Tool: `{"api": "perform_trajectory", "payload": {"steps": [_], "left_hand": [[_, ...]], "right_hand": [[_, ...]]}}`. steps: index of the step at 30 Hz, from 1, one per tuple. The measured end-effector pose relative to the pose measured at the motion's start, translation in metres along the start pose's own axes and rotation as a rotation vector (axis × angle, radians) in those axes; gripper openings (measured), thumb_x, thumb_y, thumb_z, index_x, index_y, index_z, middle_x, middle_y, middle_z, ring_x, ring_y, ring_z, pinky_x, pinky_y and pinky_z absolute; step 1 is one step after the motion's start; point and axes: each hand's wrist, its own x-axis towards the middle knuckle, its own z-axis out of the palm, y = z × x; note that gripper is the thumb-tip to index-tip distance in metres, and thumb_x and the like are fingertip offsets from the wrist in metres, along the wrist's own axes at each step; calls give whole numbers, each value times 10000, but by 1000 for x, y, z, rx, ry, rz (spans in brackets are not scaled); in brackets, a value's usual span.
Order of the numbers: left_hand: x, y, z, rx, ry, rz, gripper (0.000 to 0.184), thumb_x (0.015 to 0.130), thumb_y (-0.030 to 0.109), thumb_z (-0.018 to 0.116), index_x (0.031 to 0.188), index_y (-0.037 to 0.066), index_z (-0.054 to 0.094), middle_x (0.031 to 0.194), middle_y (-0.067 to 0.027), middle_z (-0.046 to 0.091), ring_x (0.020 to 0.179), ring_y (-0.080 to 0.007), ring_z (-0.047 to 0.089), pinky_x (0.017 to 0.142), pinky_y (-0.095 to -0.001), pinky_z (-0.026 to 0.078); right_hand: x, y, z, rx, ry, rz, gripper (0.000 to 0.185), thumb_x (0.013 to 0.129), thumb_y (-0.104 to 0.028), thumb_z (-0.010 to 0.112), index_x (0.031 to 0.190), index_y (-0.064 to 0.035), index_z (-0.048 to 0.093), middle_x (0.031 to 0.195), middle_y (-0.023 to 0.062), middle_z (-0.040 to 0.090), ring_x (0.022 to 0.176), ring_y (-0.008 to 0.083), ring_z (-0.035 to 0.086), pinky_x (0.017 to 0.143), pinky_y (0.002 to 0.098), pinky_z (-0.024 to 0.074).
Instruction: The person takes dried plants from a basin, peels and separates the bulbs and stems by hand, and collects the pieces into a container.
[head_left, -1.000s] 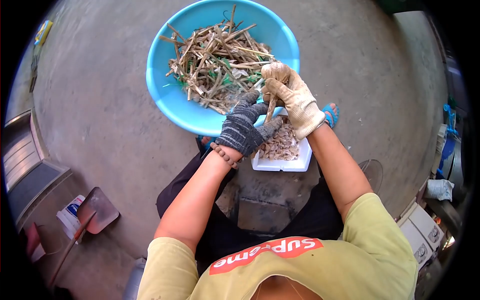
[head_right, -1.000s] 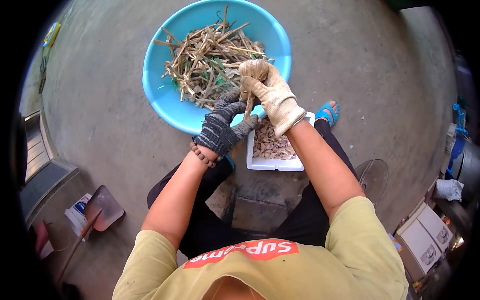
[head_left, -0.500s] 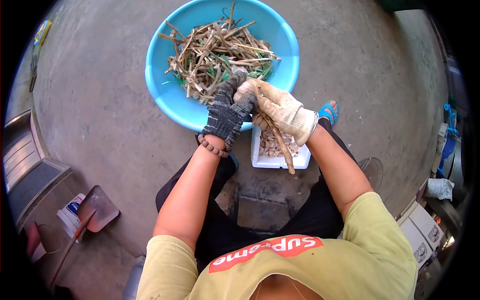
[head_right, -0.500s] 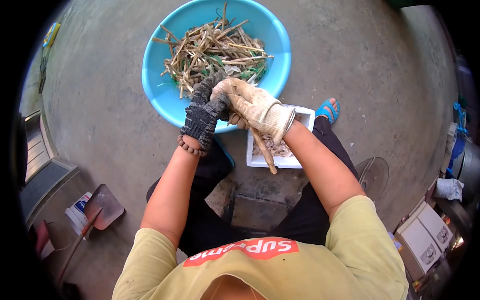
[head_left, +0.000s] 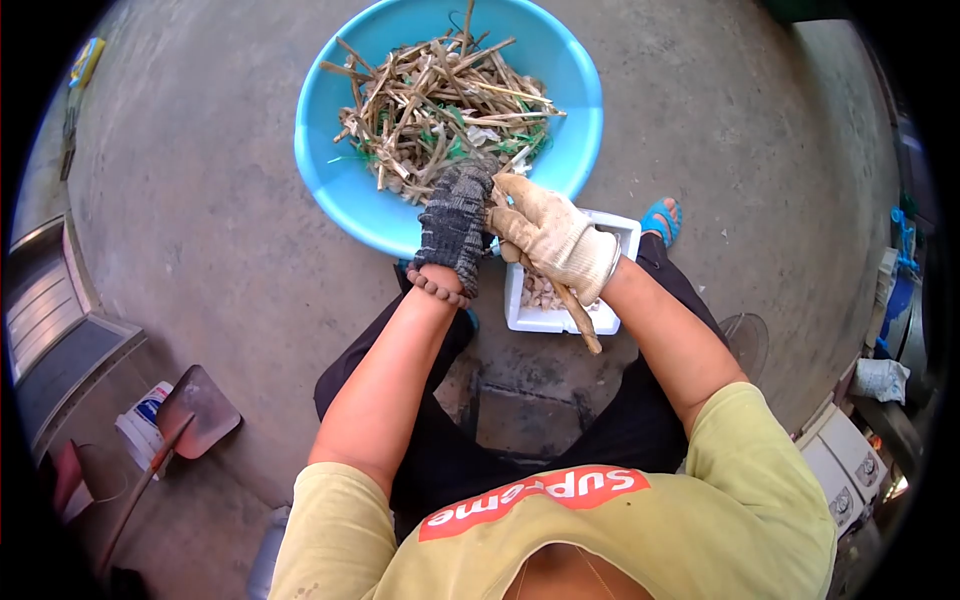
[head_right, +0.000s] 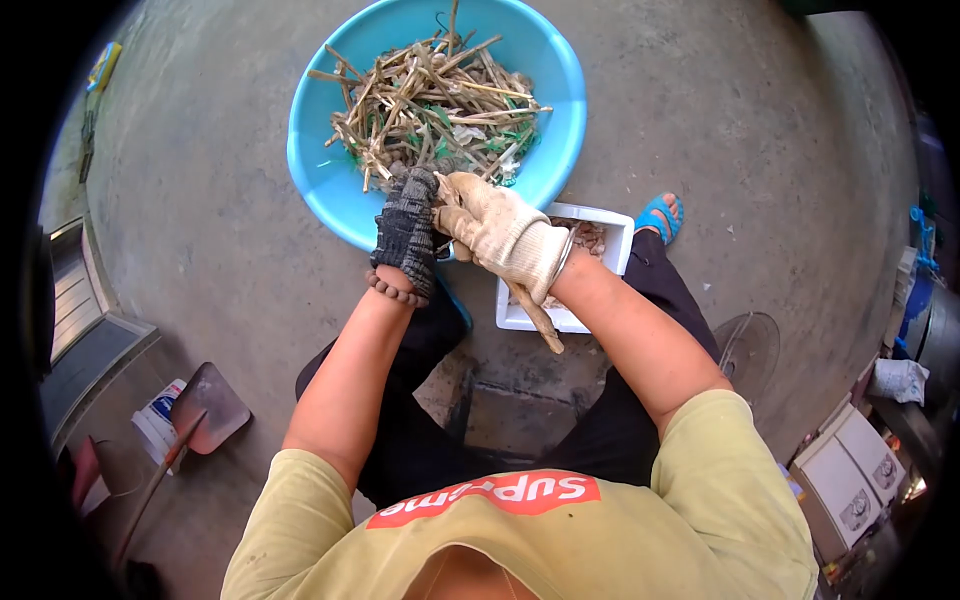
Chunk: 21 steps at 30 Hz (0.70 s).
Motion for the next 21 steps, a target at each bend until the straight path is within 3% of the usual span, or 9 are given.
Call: {"api": "perform_trajectory", "payload": {"steps": [2, 5, 8, 10, 11, 14, 16, 19, 21], "left_hand": [[-2, -4, 4, -113, -22, -108, 374, 670, 38, 581, 1040, 55, 525, 1039, -152, 537, 987, -320, 497, 836, -380, 412], [-8, -7, 8, -11, 82, 33, 156, 804, 83, 479, 938, 29, 536, 868, -126, 564, 785, -244, 560, 693, -316, 451], [-11, -16, 20, -441, 40, -237, 161, 849, 128, 440, 940, 32, 532, 876, -108, 568, 834, -248, 550, 728, -320, 442], [-11, -14, 23, 122, -129, -257, 190, 888, 158, 384, 974, 44, 510, 905, -81, 563, 875, -226, 531, 760, -318, 432], [-10, -14, 24, 122, -129, -254, 190, 888, 158, 384, 974, 44, 510, 905, -81, 563, 875, -226, 531, 760, -318, 432], [-1, -1, 16, -1756, 46, -913, 223, 913, 205, 329, 1022, 68, 468, 963, -69, 548, 859, -216, 521, 770, -319, 435], [-2, -7, 17, -1505, 3, -735, 256, 921, 240, 313, 1025, 71, 474, 945, -82, 554, 850, -220, 535, 738, -319, 457], [-6, -14, 12, -847, -89, -511, 429, 715, 294, 663, 1026, 56, 487, 907, -84, 594, 790, -208, 589, 656, -316, 483], [-3, -18, 14, -858, -112, -447, 485, 674, 311, 694, 1031, 57, 486, 909, -91, 597, 805, -212, 592, 661, -317, 484]], "right_hand": [[4, 7, -2, -92, -42, -4, 446, 852, -187, 496, 1232, -1, 355, 777, 33, 536, 560, 75, 446, 472, 207, 380], [6, 7, -3, -255, -24, -16, 437, 851, -168, 483, 1232, 2, 350, 743, 62, 542, 569, 110, 470, 500, 242, 408], [9, 11, -7, -657, -28, -123, 430, 854, -159, 474, 1237, -11, 345, 753, 117, 570, 600, 156, 510, 559, 278, 441], [11, 19, -7, -670, -11, -306, 433, 857, -154, 472, 1252, -35, 338, 781, 165, 589, 633, 187, 536, 610, 292, 456], [13, 20, -6, -794, -4, -326, 438, 857, -156, 478, 1256, -40, 338, 804, 170, 597, 634, 188, 537, 612, 292, 456], [13, 18, -8, -838, 20, -389, 440, 853, -161, 496, 1253, -46, 352, 791, 153, 597, 618, 178, 530, 607, 286, 454], [8, 5, -7, -543, -41, -287, 435, 849, -159, 502, 1244, -38, 365, 773, 121, 585, 600, 159, 513, 596, 282, 448], [2, -5, -4, -303, -84, -176, 432, 834, -151, 515, 1227, -31, 380, 710, 50, 529, 549, 108, 448, 502, 259, 393], [-2, -10, -2, -127, -88, -95, 411, 823, -130, 516, 1205, -35, 398, 657, -3, 460, 498, 54, 374, 423, 202, 301]]}}
